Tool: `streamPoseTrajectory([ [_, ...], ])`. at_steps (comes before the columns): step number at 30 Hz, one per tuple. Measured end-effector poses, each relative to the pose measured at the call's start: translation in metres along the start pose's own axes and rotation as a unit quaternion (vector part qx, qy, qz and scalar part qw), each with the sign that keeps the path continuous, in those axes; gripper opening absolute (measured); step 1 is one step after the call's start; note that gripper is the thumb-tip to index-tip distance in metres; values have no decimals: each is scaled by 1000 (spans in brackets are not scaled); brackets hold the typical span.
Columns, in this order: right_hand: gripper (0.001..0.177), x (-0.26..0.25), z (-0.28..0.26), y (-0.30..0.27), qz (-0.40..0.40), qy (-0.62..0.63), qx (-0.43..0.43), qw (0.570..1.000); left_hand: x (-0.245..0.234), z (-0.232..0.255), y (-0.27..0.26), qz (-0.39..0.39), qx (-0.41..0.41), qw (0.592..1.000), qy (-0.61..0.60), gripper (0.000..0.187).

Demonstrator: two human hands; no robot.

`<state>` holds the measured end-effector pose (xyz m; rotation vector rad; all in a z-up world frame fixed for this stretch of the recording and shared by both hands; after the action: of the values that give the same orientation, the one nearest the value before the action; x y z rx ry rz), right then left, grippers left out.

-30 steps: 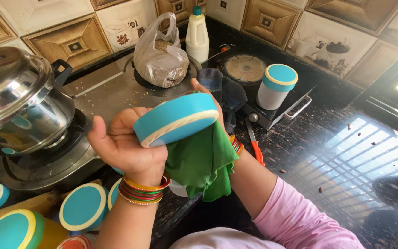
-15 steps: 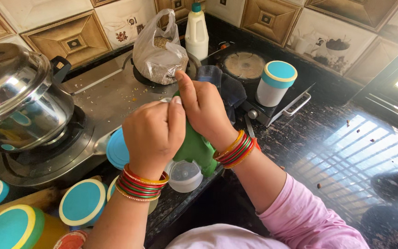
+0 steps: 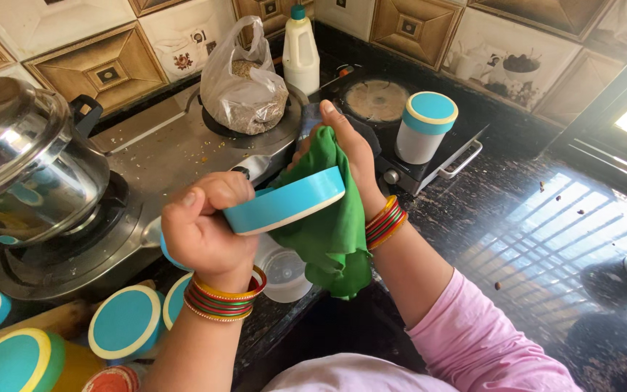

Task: The person removes plastic storage jars from a kitchen shelf and places them on the counter, then wipes the containers and their lids with a green cloth, and scrapes at a lid with a small orange tool.

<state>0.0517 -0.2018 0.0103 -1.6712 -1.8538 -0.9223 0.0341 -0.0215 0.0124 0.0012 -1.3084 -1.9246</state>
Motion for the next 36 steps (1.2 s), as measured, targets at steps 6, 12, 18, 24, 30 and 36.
streamPoseTrajectory([
  [6,57,-13,35,11,-194,257,86,943,-8,-27,-18,63,-5,986,-156,55],
  [12,33,-42,4,-1,-1,-427,-196,883,-34,-55,-17,222,-131,956,-143,40],
  [18,56,-41,-32,23,99,-474,10,875,-11,-36,1,-128,-326,926,142,62],
  [24,56,-14,-45,5,149,-388,-267,870,14,-36,1,-55,-322,934,141,64],
  [30,37,48,4,-52,105,-679,-429,586,13,-47,-1,77,-205,975,42,59],
  [36,43,59,22,-67,-2,-751,-339,567,15,-41,-1,123,-197,972,42,50],
])
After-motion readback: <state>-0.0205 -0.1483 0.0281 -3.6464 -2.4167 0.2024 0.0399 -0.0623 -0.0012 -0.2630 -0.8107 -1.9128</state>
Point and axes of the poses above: each hand's wrist, its own y-axis towards the middle knuckle, its own x-axis out of the palm, z = x × y, the point moved 5 cm from there along y, towards the middle knuckle, and after that the axes turned 5 degrees about -z, right-handed, at the moved point
